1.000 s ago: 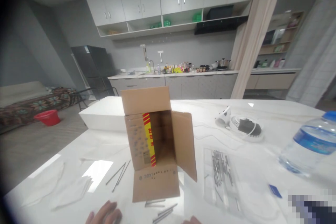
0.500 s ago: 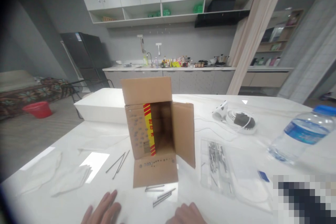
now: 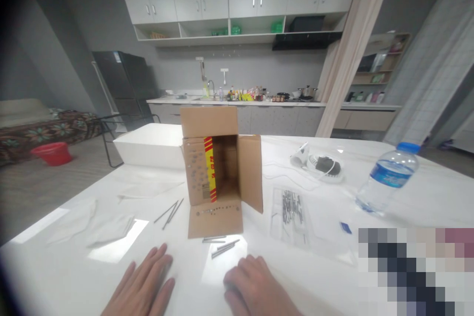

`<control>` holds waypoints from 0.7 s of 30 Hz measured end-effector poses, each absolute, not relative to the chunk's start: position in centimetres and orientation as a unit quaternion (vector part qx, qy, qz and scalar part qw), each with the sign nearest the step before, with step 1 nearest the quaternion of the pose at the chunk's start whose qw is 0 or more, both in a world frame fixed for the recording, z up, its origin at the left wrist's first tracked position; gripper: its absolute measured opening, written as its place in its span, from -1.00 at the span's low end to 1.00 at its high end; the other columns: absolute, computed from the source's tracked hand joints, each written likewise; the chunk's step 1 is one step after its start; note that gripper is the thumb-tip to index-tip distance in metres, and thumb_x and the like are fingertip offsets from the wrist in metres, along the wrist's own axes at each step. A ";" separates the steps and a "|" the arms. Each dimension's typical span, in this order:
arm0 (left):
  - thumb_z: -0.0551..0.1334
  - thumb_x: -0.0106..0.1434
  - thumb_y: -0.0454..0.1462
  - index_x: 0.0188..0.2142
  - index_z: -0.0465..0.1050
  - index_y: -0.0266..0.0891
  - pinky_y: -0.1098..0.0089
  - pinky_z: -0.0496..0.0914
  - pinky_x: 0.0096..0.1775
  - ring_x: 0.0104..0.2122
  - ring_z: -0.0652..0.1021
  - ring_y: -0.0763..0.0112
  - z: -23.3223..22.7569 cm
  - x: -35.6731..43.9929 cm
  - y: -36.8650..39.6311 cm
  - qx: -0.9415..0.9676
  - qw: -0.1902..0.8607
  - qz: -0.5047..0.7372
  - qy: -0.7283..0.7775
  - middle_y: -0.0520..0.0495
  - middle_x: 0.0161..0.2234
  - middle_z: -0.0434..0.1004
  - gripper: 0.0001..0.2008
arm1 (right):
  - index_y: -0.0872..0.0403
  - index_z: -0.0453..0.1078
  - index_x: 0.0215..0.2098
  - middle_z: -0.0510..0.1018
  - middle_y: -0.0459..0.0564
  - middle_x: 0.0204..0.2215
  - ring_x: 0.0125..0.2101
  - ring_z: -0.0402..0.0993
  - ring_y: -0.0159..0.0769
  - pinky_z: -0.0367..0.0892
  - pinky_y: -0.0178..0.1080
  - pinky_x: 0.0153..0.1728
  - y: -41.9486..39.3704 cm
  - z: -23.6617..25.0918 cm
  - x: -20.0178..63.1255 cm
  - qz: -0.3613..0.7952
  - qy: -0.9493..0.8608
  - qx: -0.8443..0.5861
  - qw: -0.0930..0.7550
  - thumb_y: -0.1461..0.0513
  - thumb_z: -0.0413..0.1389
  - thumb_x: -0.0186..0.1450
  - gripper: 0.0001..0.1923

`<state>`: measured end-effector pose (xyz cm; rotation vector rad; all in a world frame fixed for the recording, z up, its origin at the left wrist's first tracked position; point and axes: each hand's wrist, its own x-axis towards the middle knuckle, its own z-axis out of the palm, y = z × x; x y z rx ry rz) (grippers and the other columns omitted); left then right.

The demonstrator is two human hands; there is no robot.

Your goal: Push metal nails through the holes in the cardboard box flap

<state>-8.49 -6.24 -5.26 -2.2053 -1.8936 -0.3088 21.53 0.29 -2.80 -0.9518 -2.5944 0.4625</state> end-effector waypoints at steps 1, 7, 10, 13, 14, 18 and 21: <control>0.03 0.33 -0.05 0.16 0.36 -0.09 0.00 0.35 0.14 0.21 0.35 0.10 -5.0 -8.4 -6.2 -0.744 0.107 -0.105 -0.651 -0.10 0.24 0.30 -0.53 | 0.01 0.34 -0.22 0.49 -0.03 -0.31 -0.28 0.36 -0.24 0.22 -0.17 -0.21 0.1 -2.4 21.5 0.167 -0.910 -0.337 0.172 0.30 0.03 0.35 -0.91; 0.01 0.33 -0.07 0.12 0.38 -0.16 -0.06 0.26 0.19 0.22 0.34 0.09 -4.0 -7.2 -6.3 -0.723 0.085 -0.122 -0.674 -0.16 0.22 0.33 -0.54 | 0.01 0.36 -0.18 0.48 -0.02 -0.29 -0.25 0.32 -0.24 0.18 -0.15 -0.17 -0.9 -1.1 21.2 0.180 -0.899 -0.344 0.203 0.31 -0.02 0.37 -0.85; -0.04 0.35 -0.08 0.08 0.39 -0.17 -0.08 0.22 0.20 0.22 0.34 0.10 -3.7 -6.7 -6.4 -0.714 0.075 -0.134 -0.683 -0.18 0.20 0.36 -0.56 | 0.02 0.37 -0.20 0.48 -0.02 -0.30 -0.26 0.32 -0.25 0.17 -0.15 -0.17 -1.1 -0.9 21.2 0.172 -0.897 -0.350 0.207 0.31 -0.03 0.39 -0.85; -0.06 0.36 -0.10 0.08 0.37 -0.17 -0.07 0.21 0.21 0.22 0.34 0.12 -3.2 -6.4 -6.5 -0.713 0.070 -0.138 -0.684 -0.18 0.20 0.37 -0.57 | 0.04 0.38 -0.21 0.49 -0.02 -0.30 -0.25 0.33 -0.25 0.16 -0.16 -0.17 -1.2 -0.8 21.2 0.167 -0.897 -0.350 0.211 0.30 -0.02 0.39 -0.85; -0.06 0.36 -0.10 0.08 0.36 -0.17 -0.07 0.21 0.21 0.22 0.34 0.11 -2.9 -6.4 -6.5 -0.713 0.066 -0.136 -0.685 -0.19 0.19 0.37 -0.58 | 0.04 0.38 -0.22 0.49 -0.03 -0.29 -0.24 0.33 -0.25 0.16 -0.17 -0.17 -1.2 -0.8 21.2 0.167 -0.897 -0.349 0.214 0.29 -0.02 0.40 -0.86; -0.06 0.35 -0.10 0.04 0.36 -0.18 -0.05 0.23 0.18 0.17 0.39 0.09 -1.4 -5.9 -6.5 -0.709 0.041 -0.128 -0.692 -0.21 0.15 0.41 -0.60 | 0.06 0.39 -0.24 0.51 -0.03 -0.28 -0.23 0.33 -0.25 0.16 -0.19 -0.17 -1.3 -0.6 21.1 0.161 -0.898 -0.345 0.220 0.30 -0.01 0.39 -0.86; -0.05 0.34 -0.09 -0.01 0.35 -0.20 0.04 0.32 0.11 0.07 0.47 0.12 0.3 -5.4 -6.4 -0.700 0.008 -0.134 -0.702 -0.22 0.09 0.45 -0.62 | 0.07 0.40 -0.22 0.53 -0.02 -0.28 -0.22 0.35 -0.24 0.16 -0.19 -0.16 -1.2 -0.4 21.1 0.146 -0.904 -0.338 0.217 0.31 0.00 0.38 -0.86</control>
